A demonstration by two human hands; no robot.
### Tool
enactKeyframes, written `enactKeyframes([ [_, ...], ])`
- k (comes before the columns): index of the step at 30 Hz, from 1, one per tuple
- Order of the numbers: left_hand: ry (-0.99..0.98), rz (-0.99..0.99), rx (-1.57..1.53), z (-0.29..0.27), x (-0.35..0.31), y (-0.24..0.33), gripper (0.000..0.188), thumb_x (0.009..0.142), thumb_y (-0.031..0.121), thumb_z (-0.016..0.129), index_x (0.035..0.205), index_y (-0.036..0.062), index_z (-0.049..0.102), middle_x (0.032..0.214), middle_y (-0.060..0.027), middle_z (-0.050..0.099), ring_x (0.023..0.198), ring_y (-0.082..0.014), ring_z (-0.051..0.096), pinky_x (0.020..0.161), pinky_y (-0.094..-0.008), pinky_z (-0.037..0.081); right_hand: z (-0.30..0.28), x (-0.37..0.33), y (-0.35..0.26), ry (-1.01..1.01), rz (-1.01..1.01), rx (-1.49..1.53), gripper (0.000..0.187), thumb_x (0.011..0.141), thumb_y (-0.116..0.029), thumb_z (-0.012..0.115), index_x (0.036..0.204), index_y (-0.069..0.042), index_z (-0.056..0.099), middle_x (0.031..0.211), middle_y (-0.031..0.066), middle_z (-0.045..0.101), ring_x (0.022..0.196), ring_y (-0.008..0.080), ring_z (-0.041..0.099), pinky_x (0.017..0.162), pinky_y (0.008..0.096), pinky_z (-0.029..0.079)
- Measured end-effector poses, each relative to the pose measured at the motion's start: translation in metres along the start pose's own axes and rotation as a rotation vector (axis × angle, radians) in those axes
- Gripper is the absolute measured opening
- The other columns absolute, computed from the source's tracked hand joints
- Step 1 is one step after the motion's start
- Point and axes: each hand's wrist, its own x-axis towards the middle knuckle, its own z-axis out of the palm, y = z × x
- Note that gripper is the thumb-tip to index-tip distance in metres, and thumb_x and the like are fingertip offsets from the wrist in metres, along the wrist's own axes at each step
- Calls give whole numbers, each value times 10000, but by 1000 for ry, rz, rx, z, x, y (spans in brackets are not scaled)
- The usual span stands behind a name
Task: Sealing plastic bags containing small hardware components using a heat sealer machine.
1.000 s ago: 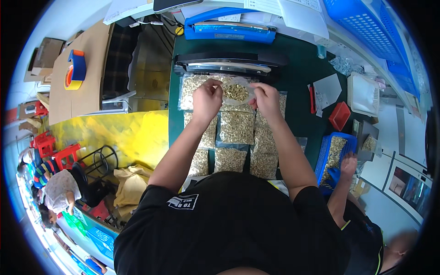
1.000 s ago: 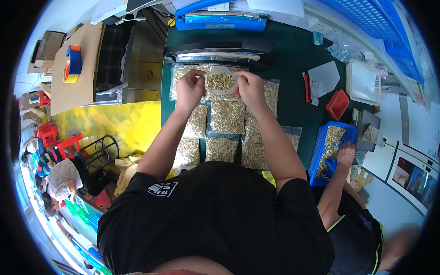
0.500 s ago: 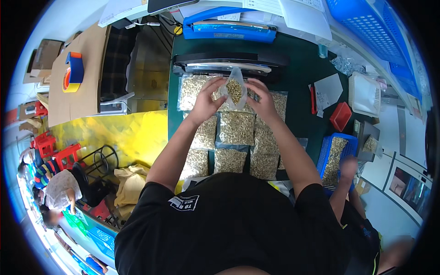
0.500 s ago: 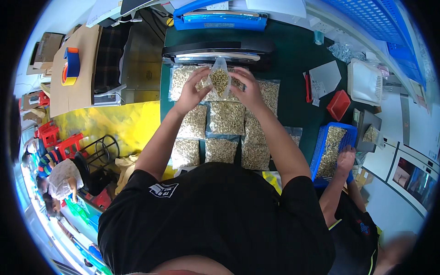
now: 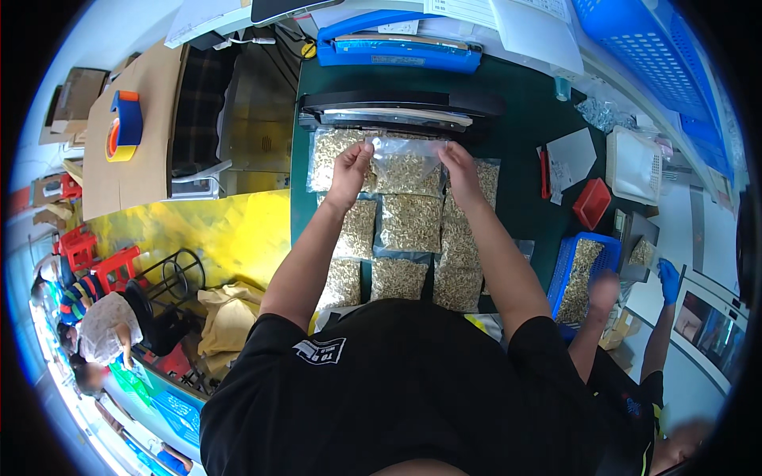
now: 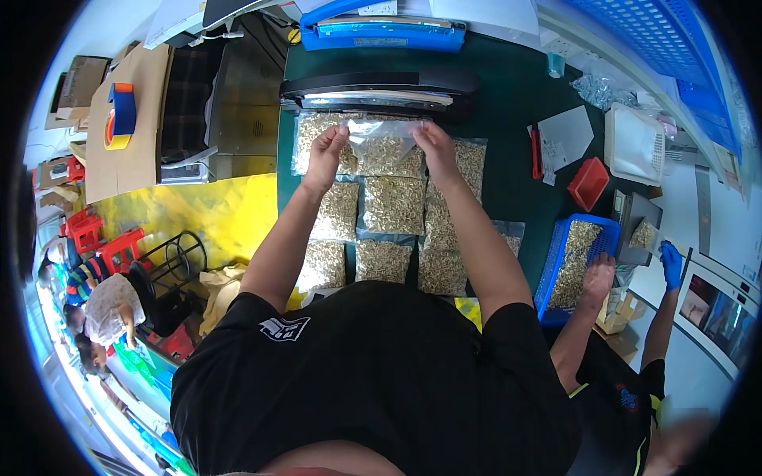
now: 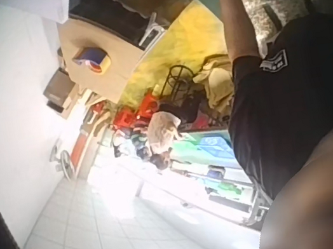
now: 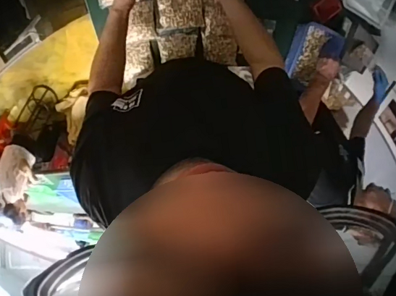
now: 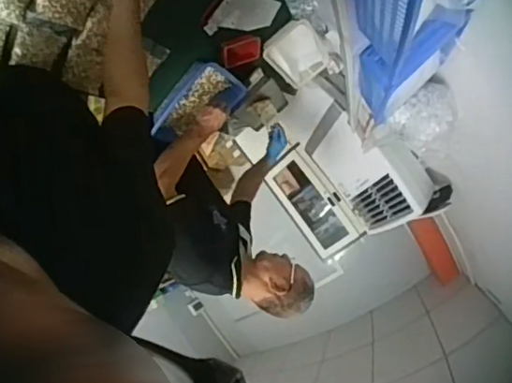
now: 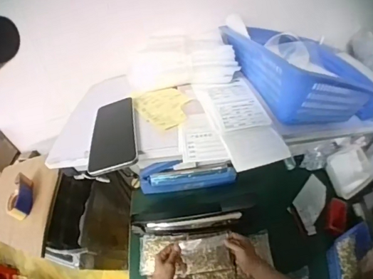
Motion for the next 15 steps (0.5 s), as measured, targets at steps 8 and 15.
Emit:
enactKeyframes([
  [8, 181, 518, 688, 20, -9, 29, 213, 1033, 165, 624, 920, -6, 682, 840, -80, 651, 809, -210, 591, 773, -334, 479, -6, -9, -5, 72, -248, -420, 238, 1045, -180, 601, 968, 28, 690, 831, 64, 628, 744, 129, 575, 676, 287, 444],
  [15, 337, 492, 751, 33, -11, 37, 254, 1045, 181, 585, 929, -9, 706, 857, -151, 686, 826, -287, 617, 822, -374, 492, 16, -2, -10, 193, -266, -425, 322, 1069, -231, 551, 920, 11, 702, 734, 27, 637, 691, 97, 575, 624, 280, 431],
])
